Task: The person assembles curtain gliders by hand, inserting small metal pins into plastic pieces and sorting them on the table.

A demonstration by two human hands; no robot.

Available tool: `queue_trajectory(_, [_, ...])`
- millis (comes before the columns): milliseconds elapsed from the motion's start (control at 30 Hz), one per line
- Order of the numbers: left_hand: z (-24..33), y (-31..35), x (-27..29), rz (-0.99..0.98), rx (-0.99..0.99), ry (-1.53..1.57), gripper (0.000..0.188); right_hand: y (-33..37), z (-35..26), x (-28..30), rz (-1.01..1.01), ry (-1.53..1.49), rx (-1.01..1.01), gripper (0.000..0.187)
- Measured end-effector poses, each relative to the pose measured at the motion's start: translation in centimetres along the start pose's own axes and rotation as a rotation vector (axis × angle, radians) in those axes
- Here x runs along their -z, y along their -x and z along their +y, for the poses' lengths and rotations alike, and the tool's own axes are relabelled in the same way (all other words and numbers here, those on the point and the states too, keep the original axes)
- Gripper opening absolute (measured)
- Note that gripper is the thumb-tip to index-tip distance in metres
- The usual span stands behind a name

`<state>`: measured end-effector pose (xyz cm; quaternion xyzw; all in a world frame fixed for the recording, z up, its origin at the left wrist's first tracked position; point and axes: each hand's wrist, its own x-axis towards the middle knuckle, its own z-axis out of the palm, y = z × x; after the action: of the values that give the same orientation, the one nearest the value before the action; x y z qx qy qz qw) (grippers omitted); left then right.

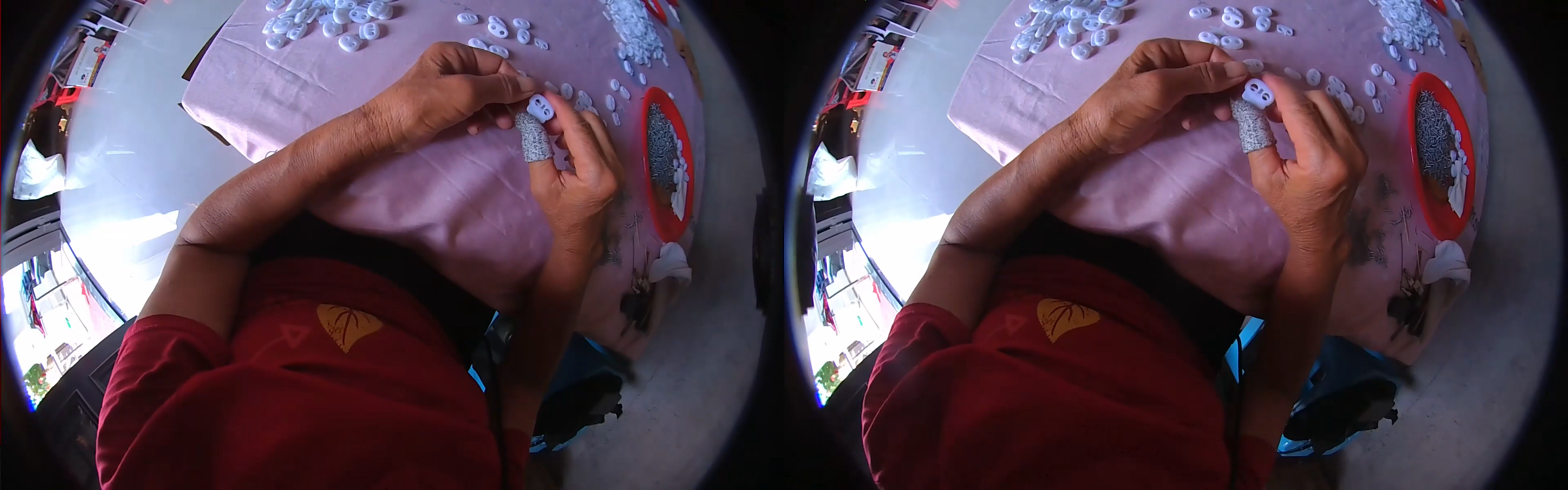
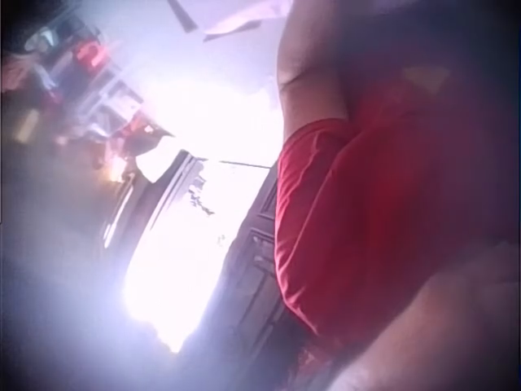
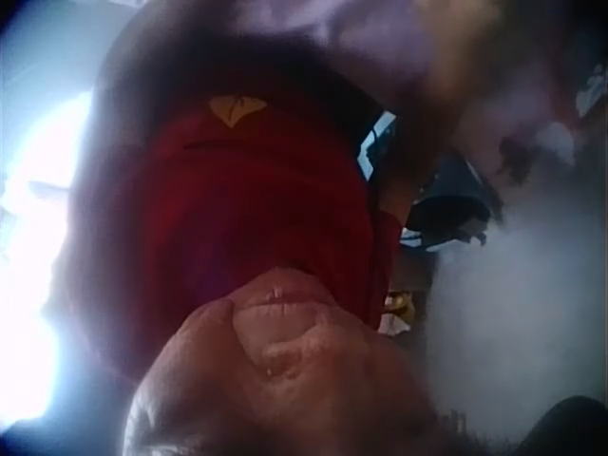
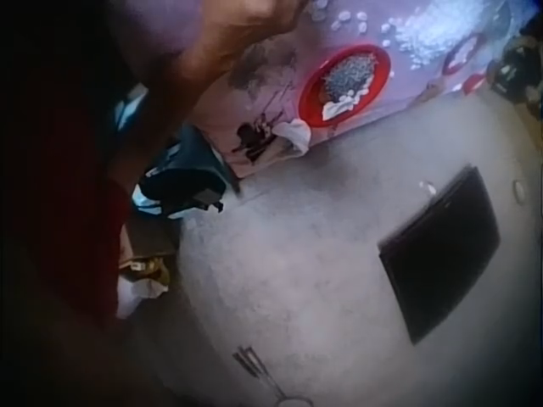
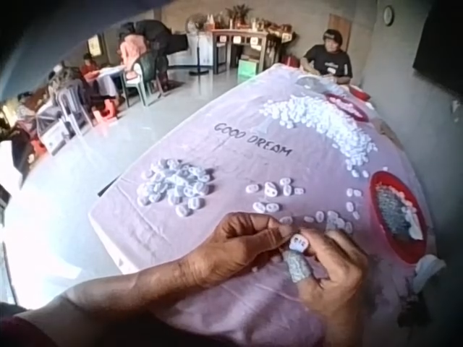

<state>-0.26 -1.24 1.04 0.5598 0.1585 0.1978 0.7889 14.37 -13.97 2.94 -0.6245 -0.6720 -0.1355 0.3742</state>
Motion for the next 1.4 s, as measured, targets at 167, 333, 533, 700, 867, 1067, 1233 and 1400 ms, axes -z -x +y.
queue_trajectory(167, [-0.6, -0.2, -0.1, -0.011, -0.029, 0.041, 0.016, 0.0, -0.1, 0.0, 0.013, 0.016, 0.039, 0.025])
queue_trajectory(333, [-0.3, -0.1, -0.1, -0.024, -0.017, 0.015, 0.014, 0.2, -0.3, 0.1, 0.013, 0.053, 0.051, 0.023])
queue_trajectory(533, [1.0, -0.2, 0.6, 0.068, -0.064, -0.096, 0.009, -0.2, -0.4, 0.3, -0.065, -0.022, -0.054, 0.018])
queue_trajectory(700, [3.3, -0.5, 6.5, 0.372, -0.281, -0.638, 0.009, 1.1, 1.9, 1.3, -0.021, 0.136, -0.284, 0.015])
queue_trajectory(867, [6.0, 0.5, 7.4, 0.562, -0.212, -0.879, 0.011, 2.3, 3.7, 4.2, -0.008, 0.292, -0.425, 0.018])
queue_trajectory(1067, [3.1, 0.3, 6.3, 0.343, -0.527, -1.128, 0.018, 4.3, 4.1, 6.1, -0.167, 0.263, -0.630, 0.012])
queue_trajectory(1233, [-0.3, -0.2, 1.0, 0.034, -0.594, -1.190, 0.024, 4.9, 4.0, 5.3, -0.106, 0.105, -0.594, 0.020])
queue_trajectory(1400, [-0.6, -0.6, -1.1, -0.005, -0.591, -1.164, 0.021, 4.3, 3.3, 5.4, -0.218, 0.014, -0.425, 0.026])
